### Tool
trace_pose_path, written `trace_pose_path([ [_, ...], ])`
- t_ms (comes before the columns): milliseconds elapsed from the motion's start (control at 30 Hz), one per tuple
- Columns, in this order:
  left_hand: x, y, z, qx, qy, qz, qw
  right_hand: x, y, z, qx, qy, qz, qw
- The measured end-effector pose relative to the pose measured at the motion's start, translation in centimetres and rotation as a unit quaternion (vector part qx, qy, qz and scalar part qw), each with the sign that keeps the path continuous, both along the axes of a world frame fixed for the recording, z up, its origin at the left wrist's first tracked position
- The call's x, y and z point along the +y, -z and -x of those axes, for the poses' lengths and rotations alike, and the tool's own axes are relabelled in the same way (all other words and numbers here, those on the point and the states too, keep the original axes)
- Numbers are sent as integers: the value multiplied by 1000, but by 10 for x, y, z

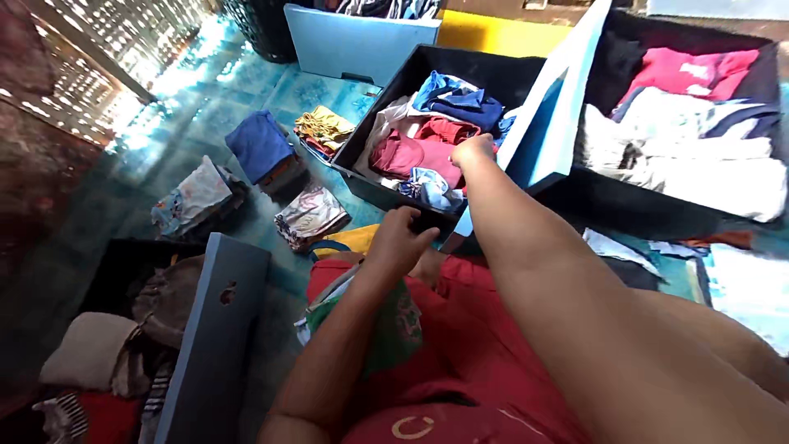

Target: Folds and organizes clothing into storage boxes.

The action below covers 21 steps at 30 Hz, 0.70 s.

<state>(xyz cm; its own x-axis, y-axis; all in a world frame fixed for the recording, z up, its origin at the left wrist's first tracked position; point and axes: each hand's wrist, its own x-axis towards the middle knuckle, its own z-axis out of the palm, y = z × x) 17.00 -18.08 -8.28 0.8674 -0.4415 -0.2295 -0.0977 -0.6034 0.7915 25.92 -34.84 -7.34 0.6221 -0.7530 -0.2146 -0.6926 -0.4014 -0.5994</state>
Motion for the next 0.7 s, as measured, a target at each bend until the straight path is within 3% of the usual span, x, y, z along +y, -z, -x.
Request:
trace_pose_path([
  [67, -6, 32, -3, 24, 3, 5, 1000, -46, 67, -44, 42, -24, -96, 994],
  [133, -5, 44, -8, 47, -1, 7, 999, -66, 93, -54, -3, -21, -249, 968],
  [233, -1, 47, -17, 48, -10, 20, 999, -60, 69, -63, -153, -2, -376, 914],
  [333, 2, 52, -25, 59, -17, 6, 998, -63, 19, -90, -180, -49, -449, 874],
  [400, 4, 55, -26, 60, -20, 8, 998, -64, -4, -92, -148, -73, -455, 875],
  [467, 4, 55, -29, 57, -22, 14, 998, -69, -4, -91, -116, -88, -418, 897],
  [567, 3, 56, -29, 56, -16, 27, 998, -79, 29, -73, -22, -106, -295, 949],
  [700, 4, 57, -27, 73, -2, 38, 997, -73, 63, -54, 6, -66, -209, 976],
])
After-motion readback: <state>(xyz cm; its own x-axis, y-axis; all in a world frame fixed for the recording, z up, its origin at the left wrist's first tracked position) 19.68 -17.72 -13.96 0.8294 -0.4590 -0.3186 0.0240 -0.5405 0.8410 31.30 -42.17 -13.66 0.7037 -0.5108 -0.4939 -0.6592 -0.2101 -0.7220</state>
